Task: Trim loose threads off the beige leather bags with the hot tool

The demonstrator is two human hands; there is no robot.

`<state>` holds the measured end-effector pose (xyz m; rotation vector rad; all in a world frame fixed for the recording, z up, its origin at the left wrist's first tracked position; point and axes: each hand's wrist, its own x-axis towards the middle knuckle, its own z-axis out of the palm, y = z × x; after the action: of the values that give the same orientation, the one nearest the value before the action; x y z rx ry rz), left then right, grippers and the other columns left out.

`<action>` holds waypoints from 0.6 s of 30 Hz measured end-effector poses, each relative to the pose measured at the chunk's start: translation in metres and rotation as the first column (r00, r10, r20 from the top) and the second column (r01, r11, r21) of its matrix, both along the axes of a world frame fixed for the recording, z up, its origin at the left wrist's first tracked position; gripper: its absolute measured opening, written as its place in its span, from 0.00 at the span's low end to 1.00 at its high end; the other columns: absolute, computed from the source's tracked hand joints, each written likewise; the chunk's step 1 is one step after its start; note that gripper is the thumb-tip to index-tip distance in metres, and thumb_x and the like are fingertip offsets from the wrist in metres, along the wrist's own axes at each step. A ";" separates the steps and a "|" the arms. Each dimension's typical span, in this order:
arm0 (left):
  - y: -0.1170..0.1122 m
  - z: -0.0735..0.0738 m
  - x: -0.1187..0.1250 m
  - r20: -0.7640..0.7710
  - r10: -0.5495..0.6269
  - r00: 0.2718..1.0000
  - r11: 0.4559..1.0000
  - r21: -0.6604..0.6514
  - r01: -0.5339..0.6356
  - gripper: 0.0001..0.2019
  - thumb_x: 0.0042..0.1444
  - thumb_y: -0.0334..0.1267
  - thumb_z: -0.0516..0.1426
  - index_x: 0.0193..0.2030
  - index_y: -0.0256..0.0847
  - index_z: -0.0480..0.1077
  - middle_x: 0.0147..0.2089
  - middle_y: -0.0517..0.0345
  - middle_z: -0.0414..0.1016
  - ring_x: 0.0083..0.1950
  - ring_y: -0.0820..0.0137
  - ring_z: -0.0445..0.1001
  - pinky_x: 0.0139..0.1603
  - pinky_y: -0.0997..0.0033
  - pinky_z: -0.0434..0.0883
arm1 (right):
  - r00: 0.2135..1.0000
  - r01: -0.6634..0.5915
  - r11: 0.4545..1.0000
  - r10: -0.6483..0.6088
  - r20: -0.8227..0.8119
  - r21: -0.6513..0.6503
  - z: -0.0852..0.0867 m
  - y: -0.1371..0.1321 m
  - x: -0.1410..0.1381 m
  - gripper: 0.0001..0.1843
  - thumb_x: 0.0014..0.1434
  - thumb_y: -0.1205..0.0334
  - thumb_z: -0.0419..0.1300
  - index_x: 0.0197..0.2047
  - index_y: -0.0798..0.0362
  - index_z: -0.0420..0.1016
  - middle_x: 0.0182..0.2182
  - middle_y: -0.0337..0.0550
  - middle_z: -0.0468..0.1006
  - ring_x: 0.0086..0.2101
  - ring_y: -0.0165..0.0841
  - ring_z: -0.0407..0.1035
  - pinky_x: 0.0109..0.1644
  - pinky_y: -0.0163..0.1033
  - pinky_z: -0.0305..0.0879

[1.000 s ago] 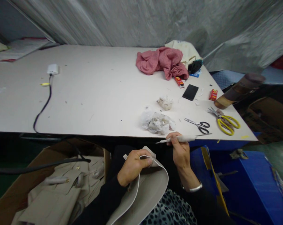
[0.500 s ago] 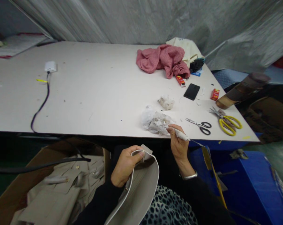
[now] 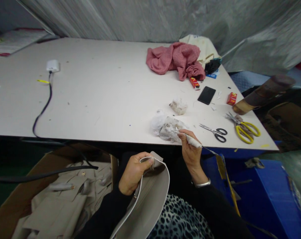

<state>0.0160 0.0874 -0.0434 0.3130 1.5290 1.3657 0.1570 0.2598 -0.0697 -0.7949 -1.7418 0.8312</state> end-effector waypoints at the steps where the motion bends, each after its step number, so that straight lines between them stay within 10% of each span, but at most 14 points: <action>1: 0.000 0.000 0.000 -0.001 -0.003 1.000 1.000 0.002 0.003 0.16 0.46 0.46 0.71 0.30 0.34 0.77 0.27 0.58 0.75 0.29 0.72 0.69 0.35 0.72 0.65 | 1.000 0.000 1.000 0.000 0.014 0.011 -0.001 0.001 -0.001 0.10 0.70 0.57 0.60 0.43 0.53 0.80 0.39 0.48 0.82 0.42 0.39 0.77 0.51 0.47 0.74; 8: -0.002 -0.001 0.000 0.038 -0.011 0.999 1.000 0.000 0.011 0.17 0.45 0.47 0.71 0.32 0.34 0.78 0.30 0.54 0.78 0.31 0.69 0.72 0.37 0.70 0.67 | 0.997 -0.010 0.994 0.002 0.077 0.113 -0.003 0.004 -0.003 0.08 0.69 0.58 0.61 0.44 0.52 0.80 0.40 0.47 0.82 0.43 0.39 0.77 0.52 0.48 0.72; 13: -0.002 -0.003 0.000 0.022 -0.019 1.000 1.000 -0.009 0.019 0.17 0.46 0.46 0.71 0.33 0.34 0.78 0.30 0.55 0.78 0.32 0.70 0.72 0.38 0.70 0.66 | 0.997 -0.071 0.989 0.068 -0.033 -0.131 0.016 -0.010 0.005 0.10 0.70 0.55 0.60 0.42 0.51 0.79 0.36 0.43 0.80 0.37 0.36 0.76 0.46 0.44 0.73; 18: -0.002 0.000 -0.001 0.036 -0.108 0.993 0.994 0.019 0.108 0.14 0.48 0.44 0.70 0.33 0.34 0.79 0.31 0.54 0.78 0.33 0.69 0.72 0.40 0.69 0.67 | 0.868 -0.485 0.748 0.473 -0.149 -0.453 0.038 -0.031 0.017 0.13 0.70 0.53 0.60 0.38 0.52 0.78 0.29 0.38 0.76 0.29 0.31 0.72 0.35 0.36 0.69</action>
<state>0.0155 0.0850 -0.0435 0.3740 1.4503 1.2930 0.1737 0.2283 -0.0314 -0.6400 -1.7638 1.6688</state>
